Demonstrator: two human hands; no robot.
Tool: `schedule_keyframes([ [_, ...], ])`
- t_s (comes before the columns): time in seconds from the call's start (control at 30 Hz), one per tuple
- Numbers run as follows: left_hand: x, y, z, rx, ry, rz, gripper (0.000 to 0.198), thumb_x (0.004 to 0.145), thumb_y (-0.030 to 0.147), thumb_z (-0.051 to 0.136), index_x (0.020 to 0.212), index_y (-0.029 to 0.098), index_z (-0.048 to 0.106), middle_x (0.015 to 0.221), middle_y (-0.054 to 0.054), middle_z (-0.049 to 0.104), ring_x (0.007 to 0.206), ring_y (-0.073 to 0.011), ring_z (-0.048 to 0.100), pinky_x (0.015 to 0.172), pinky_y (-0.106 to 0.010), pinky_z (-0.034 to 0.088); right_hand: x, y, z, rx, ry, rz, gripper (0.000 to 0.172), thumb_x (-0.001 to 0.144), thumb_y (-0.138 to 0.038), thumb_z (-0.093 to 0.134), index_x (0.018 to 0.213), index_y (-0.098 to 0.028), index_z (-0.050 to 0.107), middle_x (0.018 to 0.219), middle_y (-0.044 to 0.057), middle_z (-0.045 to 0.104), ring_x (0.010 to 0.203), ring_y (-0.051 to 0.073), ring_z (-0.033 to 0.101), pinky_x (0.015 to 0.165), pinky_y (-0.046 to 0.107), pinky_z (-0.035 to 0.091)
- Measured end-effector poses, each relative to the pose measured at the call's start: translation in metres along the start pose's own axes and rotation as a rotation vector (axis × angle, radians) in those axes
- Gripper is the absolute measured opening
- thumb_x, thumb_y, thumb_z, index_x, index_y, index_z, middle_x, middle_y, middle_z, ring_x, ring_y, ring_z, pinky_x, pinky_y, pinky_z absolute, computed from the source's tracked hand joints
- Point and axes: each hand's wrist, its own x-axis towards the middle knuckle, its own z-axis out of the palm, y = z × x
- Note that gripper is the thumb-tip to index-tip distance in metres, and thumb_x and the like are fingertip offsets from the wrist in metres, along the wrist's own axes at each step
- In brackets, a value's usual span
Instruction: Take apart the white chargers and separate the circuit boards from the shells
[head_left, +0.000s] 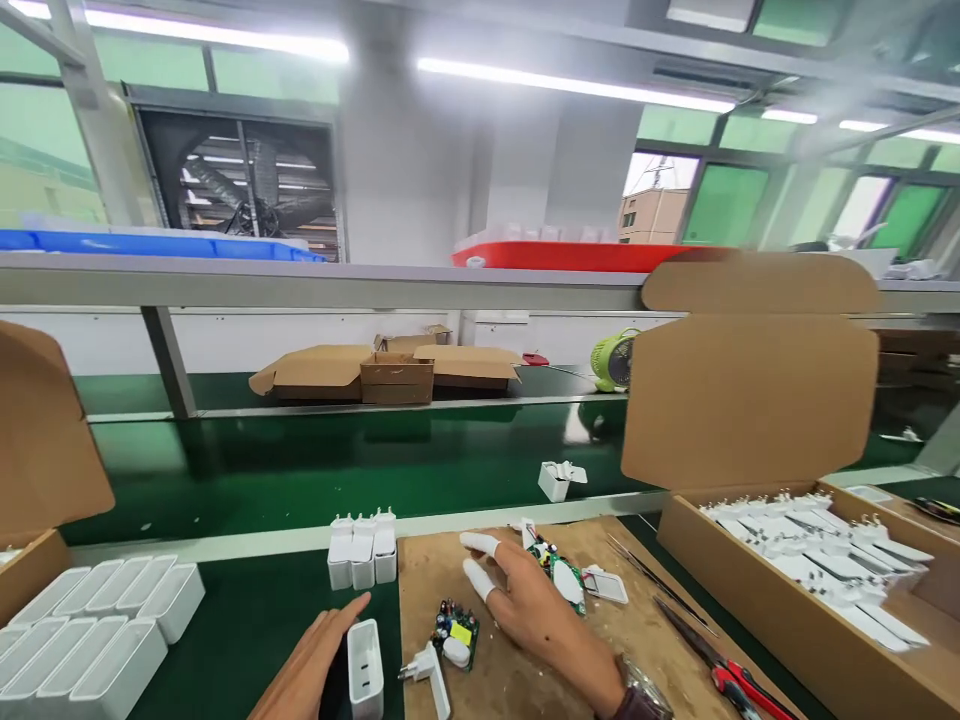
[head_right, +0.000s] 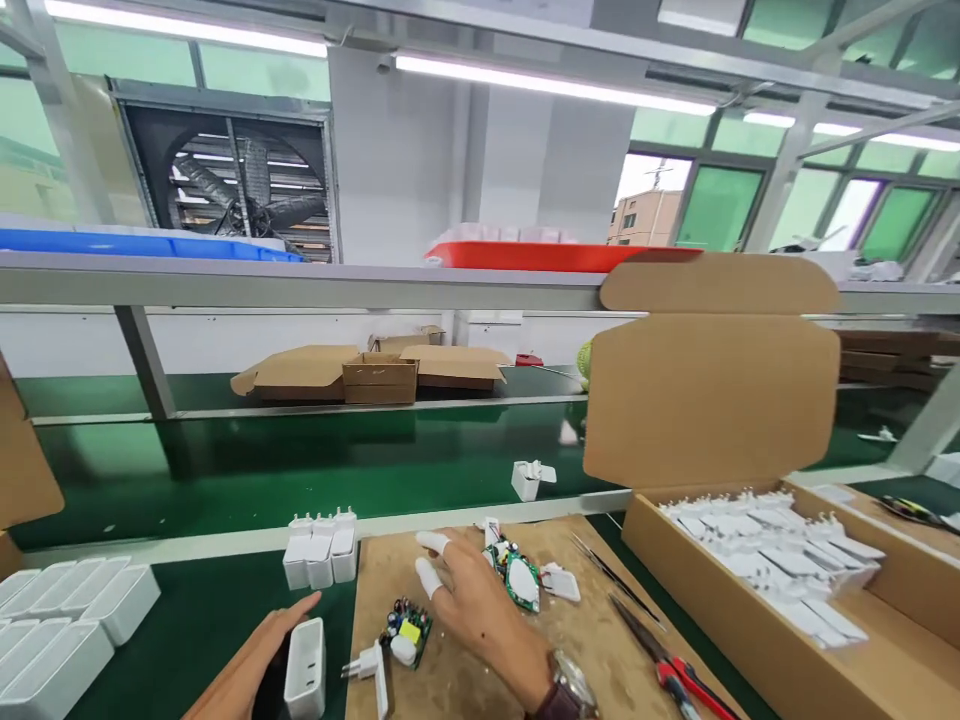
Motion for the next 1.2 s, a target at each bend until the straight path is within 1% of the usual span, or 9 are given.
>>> schedule_keyframes([
  [0.1, -0.003, 0.003, 0.002, -0.009, 0.049, -0.016, 0.093, 0.091, 0.057, 0.08, 0.169, 0.04, 0.033, 0.168, -0.014, 0.049, 0.154, -0.0473, 0.045, 0.121, -0.069, 0.046, -0.003, -0.018, -0.004, -0.056, -0.28, 0.033, 0.027, 0.093, -0.026, 0.07, 0.12, -0.022, 0.072, 0.112, 0.009, 0.078, 0.099, 0.028, 0.076, 0.089, 0.039, 0.061],
  [0.17, -0.004, 0.005, 0.001, 0.011, 0.046, -0.026, 0.091, 0.092, 0.056, 0.079, 0.169, 0.041, 0.033, 0.168, -0.014, 0.049, 0.155, -0.0484, 0.043, 0.119, -0.07, 0.047, -0.005, -0.026, -0.002, -0.153, -0.422, 0.032, 0.036, 0.082, -0.017, 0.075, 0.118, -0.019, 0.073, 0.121, 0.013, 0.076, 0.112, 0.034, 0.074, 0.098, 0.043, 0.06],
  [0.33, -0.008, 0.007, -0.012, 0.045, -0.021, -0.023, 0.09, 0.095, 0.052, 0.077, 0.171, 0.04, 0.029, 0.168, -0.013, 0.049, 0.153, -0.0467, 0.047, 0.113, -0.063, 0.056, 0.006, -0.029, -0.001, -0.083, -0.507, -0.096, 0.064, 0.075, 0.001, 0.055, 0.134, -0.02, 0.069, 0.147, 0.013, 0.067, 0.142, 0.029, 0.06, 0.118, 0.042, 0.051],
  [0.5, -0.009, 0.014, -0.019, 0.048, -0.013, -0.039, 0.091, 0.094, 0.053, 0.079, 0.17, 0.039, 0.031, 0.168, -0.012, 0.05, 0.154, -0.047, 0.044, 0.117, -0.067, 0.051, 0.017, -0.028, -0.002, -0.106, -0.359, 0.008, 0.051, 0.093, -0.02, 0.06, 0.144, -0.024, 0.064, 0.139, 0.012, 0.073, 0.129, 0.031, 0.07, 0.108, 0.043, 0.058],
  [0.6, -0.008, 0.016, -0.018, 0.043, -0.018, -0.065, 0.092, 0.093, 0.053, 0.08, 0.17, 0.037, 0.033, 0.169, -0.013, 0.048, 0.156, -0.0476, 0.041, 0.12, -0.07, 0.044, 0.008, -0.027, 0.01, -0.22, -0.354, 0.039, 0.047, 0.09, -0.032, 0.074, 0.135, -0.021, 0.069, 0.126, 0.014, 0.078, 0.115, 0.035, 0.075, 0.098, 0.042, 0.062],
  [0.83, -0.009, 0.012, -0.018, 0.033, -0.037, -0.081, 0.094, 0.094, 0.053, 0.078, 0.172, 0.038, 0.028, 0.171, -0.013, 0.044, 0.157, -0.0477, 0.039, 0.12, -0.068, 0.046, -0.016, -0.015, 0.026, -0.29, -0.325, -0.084, 0.055, 0.085, -0.018, 0.066, 0.14, -0.018, 0.064, 0.132, 0.017, 0.074, 0.117, 0.034, 0.073, 0.097, 0.043, 0.063],
  [1.0, -0.006, 0.016, -0.021, -0.014, -0.047, -0.12, 0.106, 0.085, 0.054, 0.087, 0.171, 0.035, 0.028, 0.17, -0.015, 0.045, 0.155, -0.044, 0.045, 0.125, -0.064, 0.042, -0.016, -0.013, 0.029, -0.24, -0.257, -0.117, 0.032, 0.081, -0.009, 0.056, 0.108, -0.022, 0.069, 0.106, 0.011, 0.075, 0.103, 0.031, 0.075, 0.09, 0.045, 0.065],
  [1.07, -0.005, 0.018, -0.02, -0.026, -0.022, -0.121, 0.104, 0.084, 0.051, 0.088, 0.17, 0.034, 0.032, 0.165, -0.014, 0.052, 0.151, -0.0425, 0.051, 0.124, -0.064, 0.044, -0.012, -0.021, 0.028, -0.171, -0.166, -0.162, 0.037, 0.081, -0.008, 0.055, 0.113, -0.022, 0.067, 0.106, 0.011, 0.074, 0.101, 0.031, 0.074, 0.088, 0.045, 0.066],
  [1.2, -0.003, 0.017, -0.015, -0.054, 0.047, -0.099, 0.097, 0.088, 0.04, 0.083, 0.169, 0.033, 0.031, 0.154, -0.012, 0.062, 0.14, -0.037, 0.061, 0.123, -0.058, 0.048, -0.006, -0.043, 0.023, 0.034, -0.021, -0.272, 0.058, 0.094, -0.015, 0.056, 0.151, -0.026, 0.047, 0.127, 0.013, 0.07, 0.112, 0.027, 0.073, 0.092, 0.039, 0.066],
])
